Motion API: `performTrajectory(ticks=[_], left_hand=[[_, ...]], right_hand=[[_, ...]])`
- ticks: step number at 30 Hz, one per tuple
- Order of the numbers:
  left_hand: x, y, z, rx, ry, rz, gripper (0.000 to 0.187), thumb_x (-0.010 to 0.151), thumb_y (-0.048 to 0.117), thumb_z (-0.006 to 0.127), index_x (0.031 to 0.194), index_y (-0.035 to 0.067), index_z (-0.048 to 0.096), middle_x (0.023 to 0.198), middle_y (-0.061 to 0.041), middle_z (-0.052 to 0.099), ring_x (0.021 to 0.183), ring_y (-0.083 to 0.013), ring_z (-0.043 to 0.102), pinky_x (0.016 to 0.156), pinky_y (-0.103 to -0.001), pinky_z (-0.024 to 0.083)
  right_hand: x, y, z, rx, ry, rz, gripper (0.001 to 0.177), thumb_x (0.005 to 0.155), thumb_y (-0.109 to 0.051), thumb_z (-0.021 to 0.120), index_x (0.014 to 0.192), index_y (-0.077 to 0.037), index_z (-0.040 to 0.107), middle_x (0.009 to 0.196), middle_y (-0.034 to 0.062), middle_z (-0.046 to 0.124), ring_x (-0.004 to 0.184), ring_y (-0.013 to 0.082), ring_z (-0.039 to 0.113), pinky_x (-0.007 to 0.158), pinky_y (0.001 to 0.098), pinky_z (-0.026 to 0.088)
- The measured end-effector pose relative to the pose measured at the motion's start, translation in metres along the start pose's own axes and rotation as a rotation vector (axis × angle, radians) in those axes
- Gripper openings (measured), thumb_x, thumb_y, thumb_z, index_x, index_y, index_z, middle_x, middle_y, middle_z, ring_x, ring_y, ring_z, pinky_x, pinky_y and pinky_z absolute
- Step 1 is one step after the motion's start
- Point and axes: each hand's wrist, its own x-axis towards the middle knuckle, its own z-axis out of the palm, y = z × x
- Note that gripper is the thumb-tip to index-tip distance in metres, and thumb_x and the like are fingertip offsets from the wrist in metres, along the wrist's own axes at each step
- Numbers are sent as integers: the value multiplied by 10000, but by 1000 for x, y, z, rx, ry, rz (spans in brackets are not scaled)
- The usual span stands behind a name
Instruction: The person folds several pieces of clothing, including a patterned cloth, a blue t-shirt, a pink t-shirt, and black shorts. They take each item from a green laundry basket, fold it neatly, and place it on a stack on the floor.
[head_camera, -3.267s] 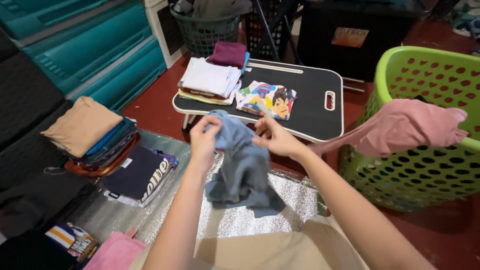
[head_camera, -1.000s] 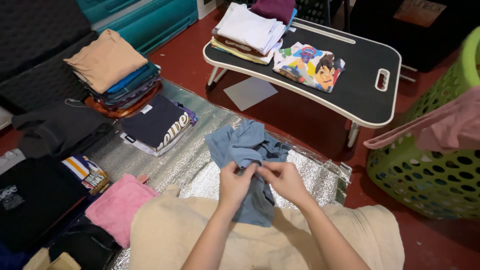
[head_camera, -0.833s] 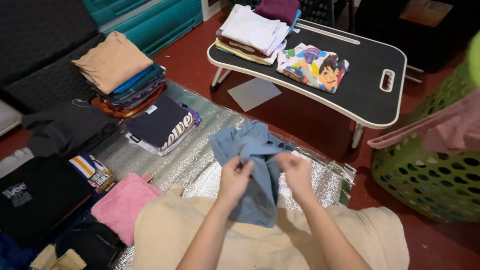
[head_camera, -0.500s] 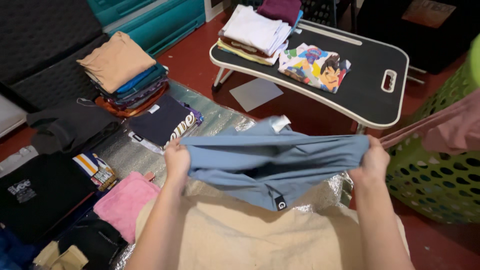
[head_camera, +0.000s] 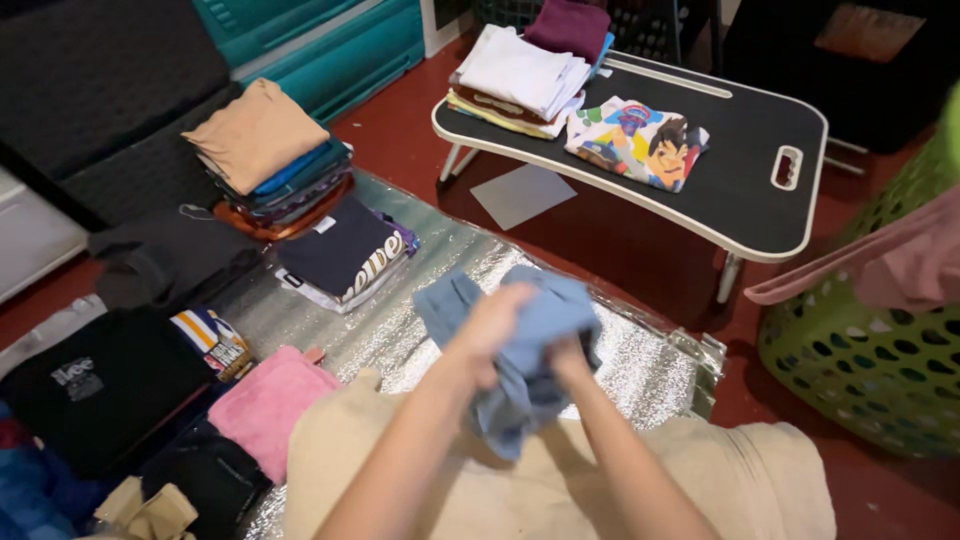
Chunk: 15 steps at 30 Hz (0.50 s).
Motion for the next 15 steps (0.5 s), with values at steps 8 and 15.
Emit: performTrajectory(ticks=[8, 15], left_hand=[[-101, 7, -2, 484, -202, 608, 474, 818, 355, 808, 1116, 28, 636, 1029, -78, 699, 969, -234, 667, 868, -357, 526], [-36, -1, 9, 887, 478, 429, 678, 743, 227, 785, 1359, 89, 534, 1359, -174, 455, 997, -441, 670, 836, -489, 553]], right_hand=[[17, -50, -23, 465, -34, -32, 331, 925, -251, 661, 1169, -40, 737, 1178, 121, 738, 1047, 213, 699, 979, 359, 533], [31, -37, -29, 526, -10, 69, 402, 907, -297, 687, 1214, -41, 725, 1199, 128, 743, 1068, 217, 705, 984, 362, 538]])
